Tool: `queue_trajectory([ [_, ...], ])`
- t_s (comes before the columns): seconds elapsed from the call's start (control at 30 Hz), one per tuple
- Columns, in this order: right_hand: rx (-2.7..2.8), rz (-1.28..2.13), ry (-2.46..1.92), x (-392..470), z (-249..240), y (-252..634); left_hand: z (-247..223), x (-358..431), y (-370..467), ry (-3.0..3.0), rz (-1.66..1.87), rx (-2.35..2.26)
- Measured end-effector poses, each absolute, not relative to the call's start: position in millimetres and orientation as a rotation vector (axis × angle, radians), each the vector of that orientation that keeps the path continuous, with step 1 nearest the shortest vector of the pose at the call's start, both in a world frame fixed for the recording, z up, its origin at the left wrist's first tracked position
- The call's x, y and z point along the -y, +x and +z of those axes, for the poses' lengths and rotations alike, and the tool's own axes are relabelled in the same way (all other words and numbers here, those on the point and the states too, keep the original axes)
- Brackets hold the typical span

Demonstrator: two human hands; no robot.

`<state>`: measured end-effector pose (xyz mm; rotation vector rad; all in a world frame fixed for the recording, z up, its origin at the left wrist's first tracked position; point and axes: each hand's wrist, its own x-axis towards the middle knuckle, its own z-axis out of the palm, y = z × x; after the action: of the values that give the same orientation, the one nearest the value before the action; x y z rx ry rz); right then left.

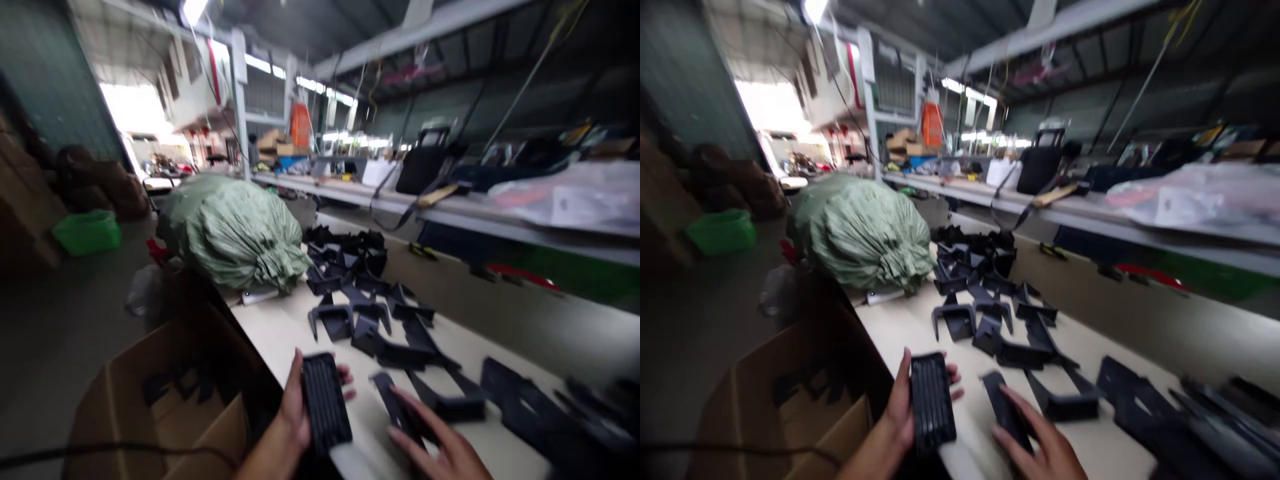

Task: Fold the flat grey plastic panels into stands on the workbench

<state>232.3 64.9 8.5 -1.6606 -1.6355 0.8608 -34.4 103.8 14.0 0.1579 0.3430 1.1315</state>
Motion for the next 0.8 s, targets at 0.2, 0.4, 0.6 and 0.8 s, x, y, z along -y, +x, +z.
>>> queue_trajectory([
  [0.2, 1.777, 0.8, -1.383, -39, 72, 161, 21, -100, -26, 0.181, 1.19, -0.483],
  [0.4, 1.922, 0.642, -1.415, -32, 65, 134, 9, -87, -20, 0.272, 1.13, -0.532],
  [0.6, 1.907, 0.644, -1.471, -33, 52, 127, 5, -85, -16, 0.273, 1.115, -0.609],
  [0.8, 1.904, 0.62, -1.452, -32, 40, 124, 6, -82, -12, 0.306, 1.069, -0.721],
])
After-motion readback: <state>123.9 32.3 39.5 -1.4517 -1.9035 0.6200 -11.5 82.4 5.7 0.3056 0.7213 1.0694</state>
